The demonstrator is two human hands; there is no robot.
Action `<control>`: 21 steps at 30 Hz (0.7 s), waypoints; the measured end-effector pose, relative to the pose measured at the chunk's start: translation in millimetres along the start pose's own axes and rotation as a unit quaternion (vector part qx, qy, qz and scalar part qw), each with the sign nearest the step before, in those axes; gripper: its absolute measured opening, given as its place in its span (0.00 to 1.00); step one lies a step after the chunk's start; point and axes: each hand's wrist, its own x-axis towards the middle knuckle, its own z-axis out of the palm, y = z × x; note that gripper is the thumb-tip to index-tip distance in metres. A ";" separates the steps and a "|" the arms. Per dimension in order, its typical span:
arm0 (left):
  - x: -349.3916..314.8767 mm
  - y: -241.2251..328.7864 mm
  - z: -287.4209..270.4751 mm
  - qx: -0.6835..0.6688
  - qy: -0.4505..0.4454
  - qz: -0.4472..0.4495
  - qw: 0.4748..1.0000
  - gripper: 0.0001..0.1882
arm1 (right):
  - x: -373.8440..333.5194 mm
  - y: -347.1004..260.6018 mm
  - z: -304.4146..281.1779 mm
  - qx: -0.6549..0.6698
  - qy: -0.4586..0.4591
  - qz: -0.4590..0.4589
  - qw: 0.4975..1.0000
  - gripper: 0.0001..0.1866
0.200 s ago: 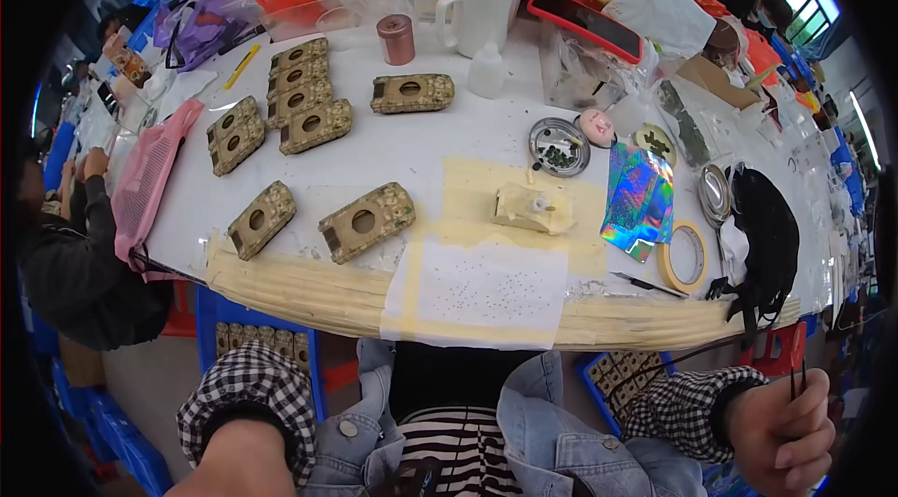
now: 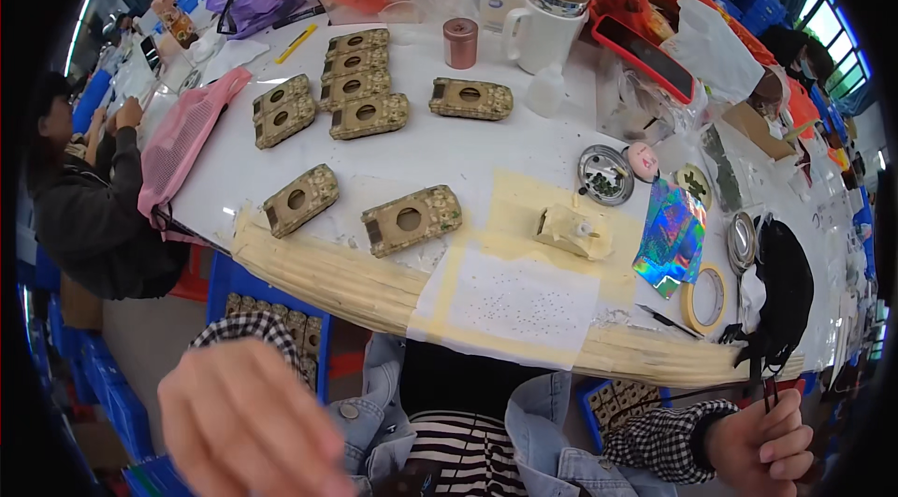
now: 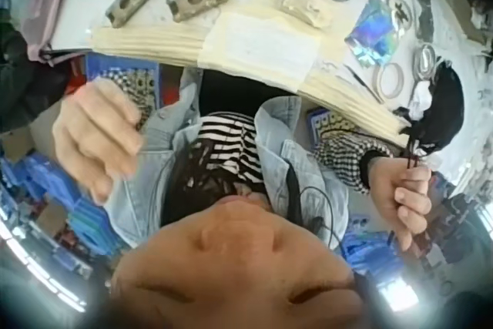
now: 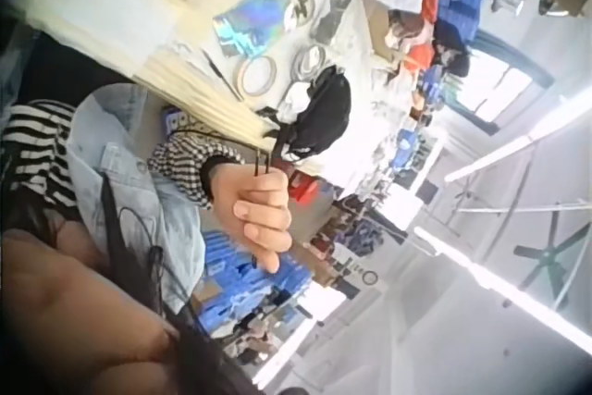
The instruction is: Detailing and painting small camouflage patterns or components on model tank hulls.
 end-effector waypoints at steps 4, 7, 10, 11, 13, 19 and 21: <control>-26.5 -29.5 21.5 0.564 0.195 -0.339 0.727 0.35 | -21.8 12.2 12.1 0.091 0.113 0.107 0.984 0.25; -42.4 -58.7 20.2 0.606 0.181 -0.408 0.658 0.40 | -29.2 20.1 15.5 0.072 0.078 0.154 0.982 0.27; -49.0 -74.6 15.8 0.624 0.158 -0.421 0.639 0.40 | -29.7 20.4 19.6 0.057 0.031 0.194 0.979 0.29; -50.3 -77.2 14.1 0.628 0.151 -0.420 0.637 0.39 | -30.7 20.4 21.8 0.051 0.022 0.205 0.977 0.30; -54.1 -79.0 9.6 0.640 0.141 -0.422 0.627 0.36 | -31.8 25.1 29.9 -0.069 0.057 0.189 0.978 0.35; -48.8 -70.8 17.3 0.464 0.318 -0.390 0.729 0.31 | -44.5 37.5 34.0 -0.175 0.031 0.236 0.955 0.46; -41.5 -72.2 28.5 0.217 0.474 -0.353 0.777 0.32 | -45.8 44.0 41.8 -0.198 -0.002 0.240 0.950 0.49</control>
